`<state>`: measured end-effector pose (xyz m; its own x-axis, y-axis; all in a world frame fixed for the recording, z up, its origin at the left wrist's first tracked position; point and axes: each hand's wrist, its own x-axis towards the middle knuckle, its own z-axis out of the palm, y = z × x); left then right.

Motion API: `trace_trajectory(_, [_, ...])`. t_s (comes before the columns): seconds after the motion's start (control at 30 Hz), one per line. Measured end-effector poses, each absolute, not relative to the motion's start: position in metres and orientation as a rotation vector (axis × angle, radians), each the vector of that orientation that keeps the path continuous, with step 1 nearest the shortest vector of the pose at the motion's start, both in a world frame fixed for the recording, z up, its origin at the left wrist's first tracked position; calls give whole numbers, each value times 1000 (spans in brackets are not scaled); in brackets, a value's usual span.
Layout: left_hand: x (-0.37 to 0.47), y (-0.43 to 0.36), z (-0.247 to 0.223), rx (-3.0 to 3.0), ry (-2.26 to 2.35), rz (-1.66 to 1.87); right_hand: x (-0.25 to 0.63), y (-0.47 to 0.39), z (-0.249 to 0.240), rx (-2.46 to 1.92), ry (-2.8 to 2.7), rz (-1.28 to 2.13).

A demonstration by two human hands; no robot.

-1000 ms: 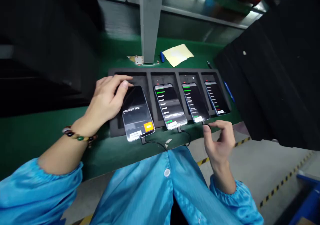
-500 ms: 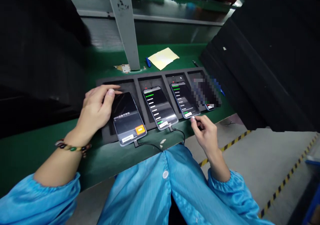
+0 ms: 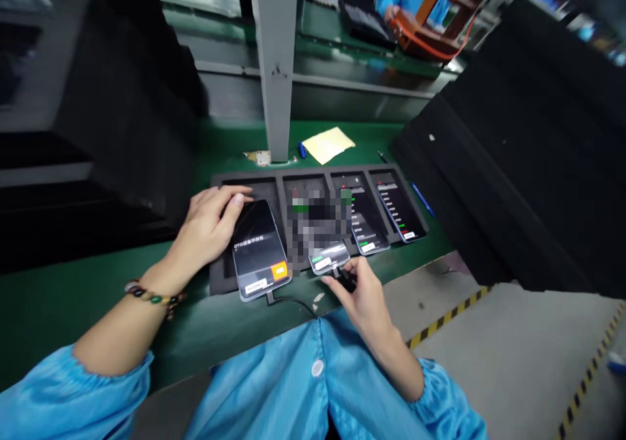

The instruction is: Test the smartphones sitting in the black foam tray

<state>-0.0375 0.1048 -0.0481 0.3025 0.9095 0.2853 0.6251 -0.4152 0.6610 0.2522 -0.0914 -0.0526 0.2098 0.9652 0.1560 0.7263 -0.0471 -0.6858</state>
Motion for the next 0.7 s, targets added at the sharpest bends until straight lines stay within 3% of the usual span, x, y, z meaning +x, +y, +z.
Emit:
trace_trajectory(0.3, [-41, 108, -54, 2118, 1346, 896, 249, -85, -60, -1552, -1737, 129])
trace_trajectory(0.7, [-43, 109, -56, 2100, 1364, 839, 257, -94, -59, -1334, -1601, 23])
